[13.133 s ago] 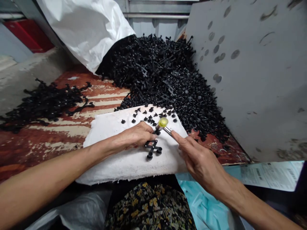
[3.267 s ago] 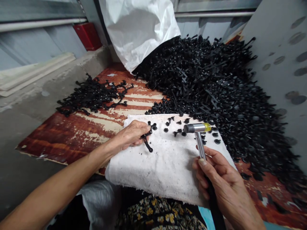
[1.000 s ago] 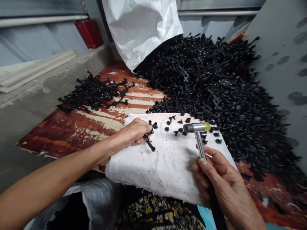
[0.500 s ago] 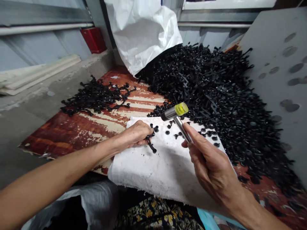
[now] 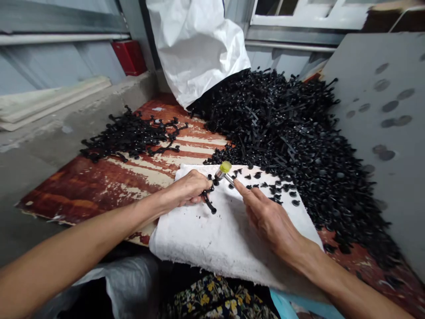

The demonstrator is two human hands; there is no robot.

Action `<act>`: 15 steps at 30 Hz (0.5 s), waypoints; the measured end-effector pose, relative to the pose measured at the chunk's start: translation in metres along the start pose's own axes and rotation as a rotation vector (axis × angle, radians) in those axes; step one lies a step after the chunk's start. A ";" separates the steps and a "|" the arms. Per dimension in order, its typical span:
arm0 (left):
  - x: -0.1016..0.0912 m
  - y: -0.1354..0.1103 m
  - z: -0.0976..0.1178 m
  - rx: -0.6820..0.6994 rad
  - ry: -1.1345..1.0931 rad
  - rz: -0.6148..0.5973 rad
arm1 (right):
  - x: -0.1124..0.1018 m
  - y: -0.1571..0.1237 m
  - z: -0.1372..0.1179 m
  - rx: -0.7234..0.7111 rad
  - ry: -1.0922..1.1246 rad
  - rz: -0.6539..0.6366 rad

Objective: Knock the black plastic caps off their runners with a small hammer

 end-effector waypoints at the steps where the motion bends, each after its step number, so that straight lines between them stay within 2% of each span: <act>1: 0.000 -0.001 0.002 -0.012 0.000 0.001 | 0.000 0.000 0.001 0.008 0.032 0.024; 3: 0.001 -0.003 0.005 -0.028 -0.014 0.013 | -0.004 0.000 -0.001 0.005 0.101 0.156; 5: 0.001 -0.004 0.006 -0.030 -0.021 0.010 | -0.004 -0.001 -0.001 0.002 0.096 0.215; 9: 0.001 -0.004 0.006 -0.047 -0.015 0.004 | 0.004 0.000 0.005 0.046 -0.004 -0.009; 10: 0.000 -0.004 0.005 -0.052 -0.025 0.001 | 0.003 0.001 0.006 0.059 0.041 -0.004; 12: 0.000 -0.007 0.006 -0.035 -0.067 -0.032 | -0.002 0.003 0.007 0.124 0.196 0.094; 15: 0.003 -0.017 0.015 0.078 -0.125 -0.139 | -0.006 0.009 0.008 0.333 0.484 0.204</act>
Point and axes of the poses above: each hand's wrist, its own y-axis towards the middle knuckle, its own x-axis out of the palm, z = x × y, the point moved 3 cm from there along y, towards the middle knuckle, and after that the axes turned 7 degrees about y, right-handed, at the moved point
